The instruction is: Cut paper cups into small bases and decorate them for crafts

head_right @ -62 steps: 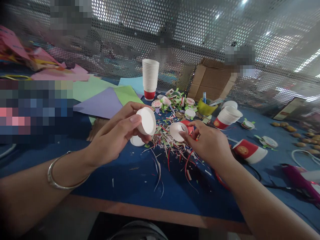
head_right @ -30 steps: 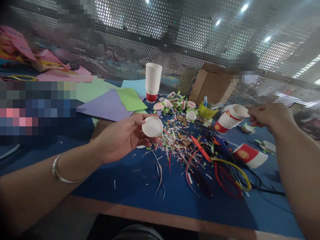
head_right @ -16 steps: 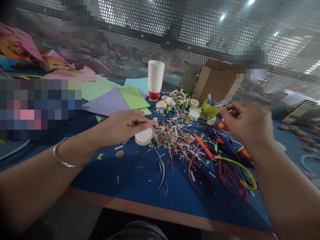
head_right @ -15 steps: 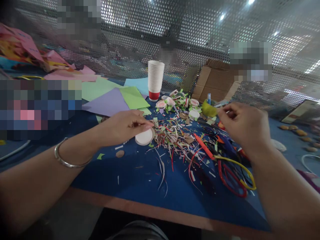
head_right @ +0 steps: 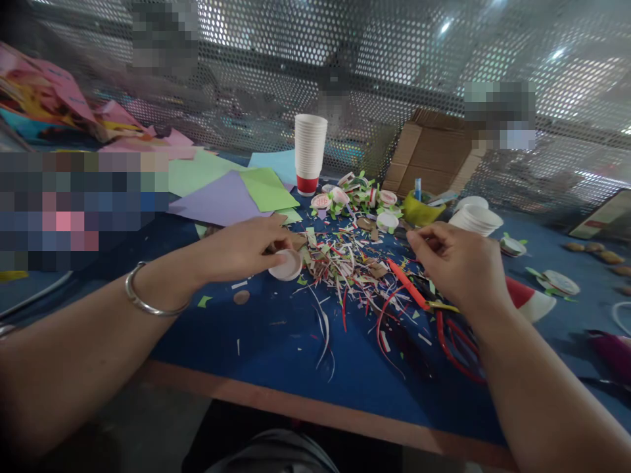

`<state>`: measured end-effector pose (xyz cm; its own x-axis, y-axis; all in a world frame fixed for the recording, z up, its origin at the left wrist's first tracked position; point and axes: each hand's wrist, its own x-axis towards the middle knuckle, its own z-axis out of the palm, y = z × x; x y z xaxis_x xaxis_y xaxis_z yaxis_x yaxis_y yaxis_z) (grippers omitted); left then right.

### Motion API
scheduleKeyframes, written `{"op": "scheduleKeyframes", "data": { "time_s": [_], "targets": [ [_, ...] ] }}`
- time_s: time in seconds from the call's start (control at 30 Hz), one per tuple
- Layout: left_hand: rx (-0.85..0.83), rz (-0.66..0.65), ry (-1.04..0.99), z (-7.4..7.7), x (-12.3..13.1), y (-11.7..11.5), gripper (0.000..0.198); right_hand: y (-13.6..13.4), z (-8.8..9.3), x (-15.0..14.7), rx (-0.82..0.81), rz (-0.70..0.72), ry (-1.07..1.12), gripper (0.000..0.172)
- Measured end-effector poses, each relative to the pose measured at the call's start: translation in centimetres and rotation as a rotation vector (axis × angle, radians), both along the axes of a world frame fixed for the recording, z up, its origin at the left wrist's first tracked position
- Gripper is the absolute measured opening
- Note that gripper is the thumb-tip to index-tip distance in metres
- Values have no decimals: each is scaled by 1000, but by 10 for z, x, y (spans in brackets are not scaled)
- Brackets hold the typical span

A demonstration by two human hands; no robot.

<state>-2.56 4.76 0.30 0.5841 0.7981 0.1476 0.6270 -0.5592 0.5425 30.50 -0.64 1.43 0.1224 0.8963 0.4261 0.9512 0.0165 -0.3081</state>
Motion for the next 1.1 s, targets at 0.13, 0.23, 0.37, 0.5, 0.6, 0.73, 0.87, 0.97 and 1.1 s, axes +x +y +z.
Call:
{"op": "scheduleKeyframes", "data": {
  "time_s": [0.13, 0.23, 0.37, 0.5, 0.6, 0.73, 0.87, 0.97, 1.1],
  "targets": [
    [16, -9, 101, 3, 4, 1, 8, -2, -4, 1, 12, 27, 32, 30],
    [-7, -10, 77, 6, 6, 0, 9, -4, -5, 0, 14, 60, 67, 31],
    [24, -21, 86, 4, 5, 0, 8, -6, -8, 0, 27, 102, 97, 34],
    [35, 2, -22, 1, 8, -1, 7, -10, -10, -5, 62, 143, 119, 33],
    [39, 14, -119, 0, 18, -8, 4, -17, -9, -18, 43, 219, 159, 34],
    [173, -54, -207, -4, 36, -24, 6, -27, -5, -39, -137, 418, 349, 36],
    [430, -213, -223, -10, 50, -37, 11, -31, -5, -53, -320, 548, 495, 31],
    [502, -265, -277, -12, 54, -41, 9, -32, -7, -56, -398, 582, 580, 26],
    [383, -239, -431, -13, 55, -44, 5, -34, -8, -54, -389, 580, 660, 22]
  ]
}}
